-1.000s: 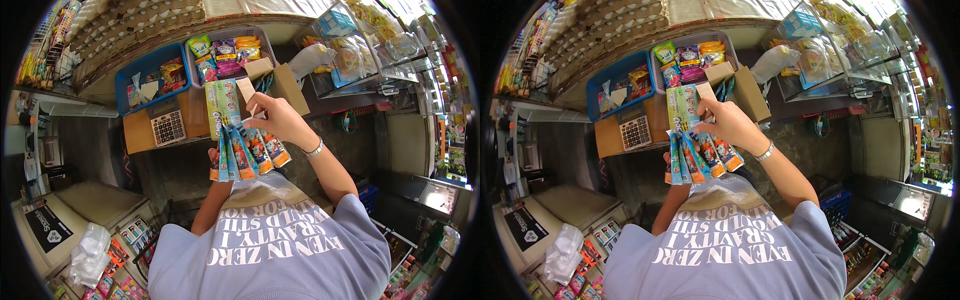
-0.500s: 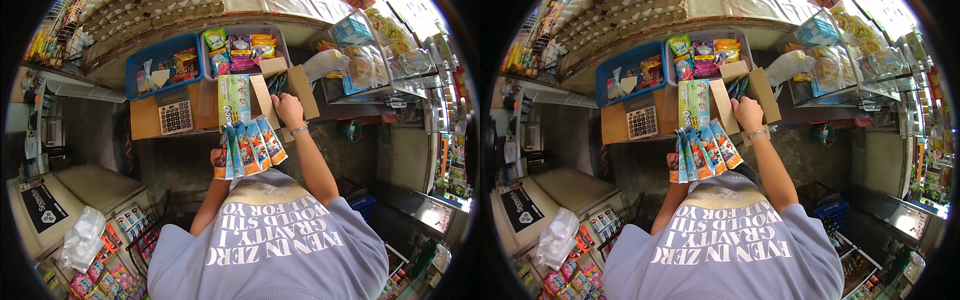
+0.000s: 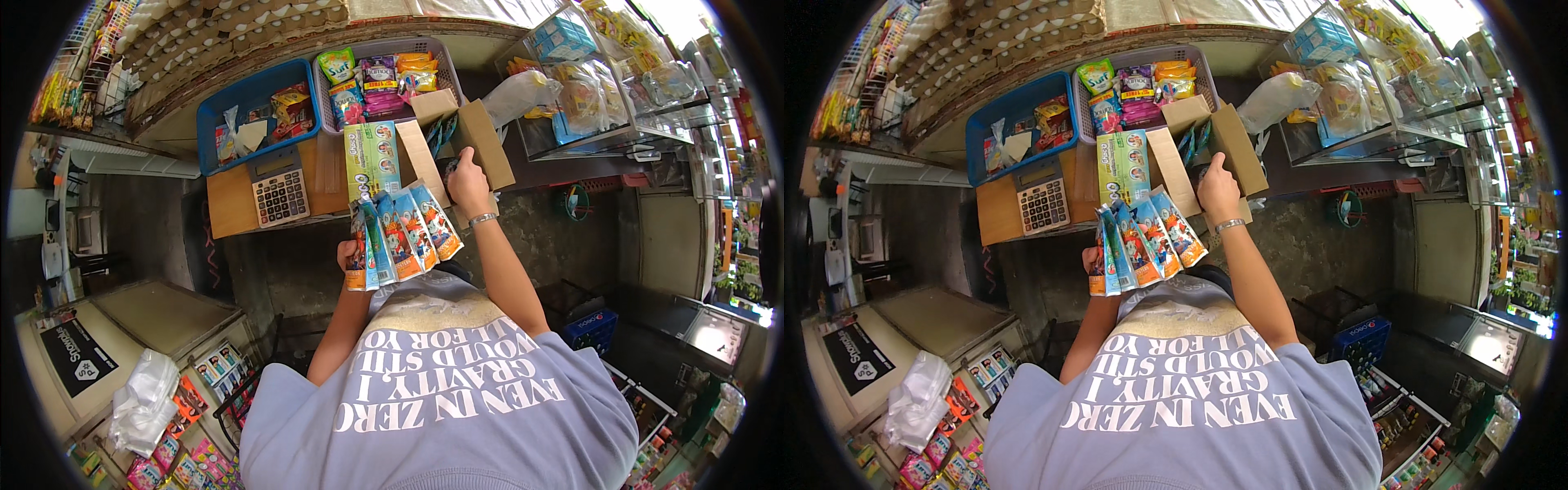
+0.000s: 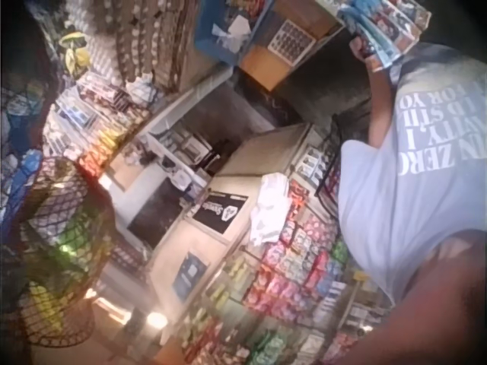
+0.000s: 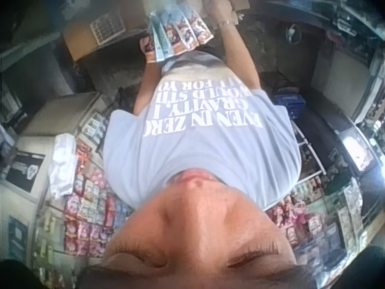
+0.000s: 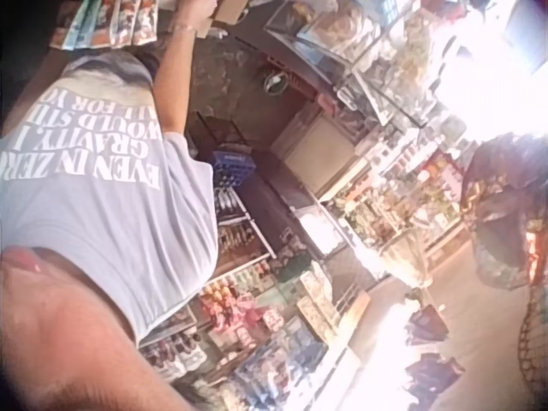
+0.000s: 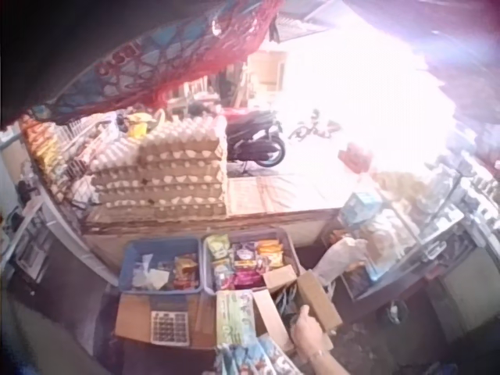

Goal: The person uses scissors to open a box of Choco-O snacks, removes several packets, and places them into a refrigerator. The person then interacts with another person at the counter, handling a basket of coins and a box of snacks.

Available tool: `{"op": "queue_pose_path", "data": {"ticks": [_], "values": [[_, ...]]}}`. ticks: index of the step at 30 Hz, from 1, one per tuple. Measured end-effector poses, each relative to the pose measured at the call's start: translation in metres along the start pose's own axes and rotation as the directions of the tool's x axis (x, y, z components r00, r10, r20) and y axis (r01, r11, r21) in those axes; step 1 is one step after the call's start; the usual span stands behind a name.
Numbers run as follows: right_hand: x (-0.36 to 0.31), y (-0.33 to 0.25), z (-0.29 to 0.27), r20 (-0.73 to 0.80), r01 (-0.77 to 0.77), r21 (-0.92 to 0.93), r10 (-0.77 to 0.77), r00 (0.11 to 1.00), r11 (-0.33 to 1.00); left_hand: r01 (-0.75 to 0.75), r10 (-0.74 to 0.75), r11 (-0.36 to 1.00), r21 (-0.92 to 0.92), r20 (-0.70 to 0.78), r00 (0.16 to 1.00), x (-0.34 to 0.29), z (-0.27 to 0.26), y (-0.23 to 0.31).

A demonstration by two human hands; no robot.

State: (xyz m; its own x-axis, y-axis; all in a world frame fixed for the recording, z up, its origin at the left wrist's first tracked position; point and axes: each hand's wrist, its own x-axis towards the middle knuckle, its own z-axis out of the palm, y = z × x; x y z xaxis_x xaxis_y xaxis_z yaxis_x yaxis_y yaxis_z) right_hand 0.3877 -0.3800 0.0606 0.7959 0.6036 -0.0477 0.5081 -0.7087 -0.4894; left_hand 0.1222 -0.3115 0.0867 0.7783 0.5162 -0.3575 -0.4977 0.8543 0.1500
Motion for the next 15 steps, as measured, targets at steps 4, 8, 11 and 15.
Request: {"op": "queue_pose_path", "data": {"ticks": [4,8,11,15], "values": [[-0.005,0.007,-0.042,-0.040,0.036,0.065,-0.033,0.999,0.997,0.017,-0.017,1.000,0.000,0.026,1.000,0.004,-0.011,0.004],[-0.025,-0.017,-0.137,-0.097,0.153,0.176,-0.138,0.986,0.972,0.072,-0.070,0.997,-0.018,0.081,0.994,0.010,-0.037,0.005],[-0.036,-0.030,-0.202,-0.156,0.372,0.384,-0.337,0.928,0.845,0.132,-0.130,0.991,0.000,0.149,0.980,0.019,-0.058,0.002],[-0.043,-0.052,-0.277,0.176,0.364,0.480,-0.493,0.852,0.799,0.251,-0.263,0.965,0.080,0.258,0.929,0.033,-0.083,-0.007]]}}
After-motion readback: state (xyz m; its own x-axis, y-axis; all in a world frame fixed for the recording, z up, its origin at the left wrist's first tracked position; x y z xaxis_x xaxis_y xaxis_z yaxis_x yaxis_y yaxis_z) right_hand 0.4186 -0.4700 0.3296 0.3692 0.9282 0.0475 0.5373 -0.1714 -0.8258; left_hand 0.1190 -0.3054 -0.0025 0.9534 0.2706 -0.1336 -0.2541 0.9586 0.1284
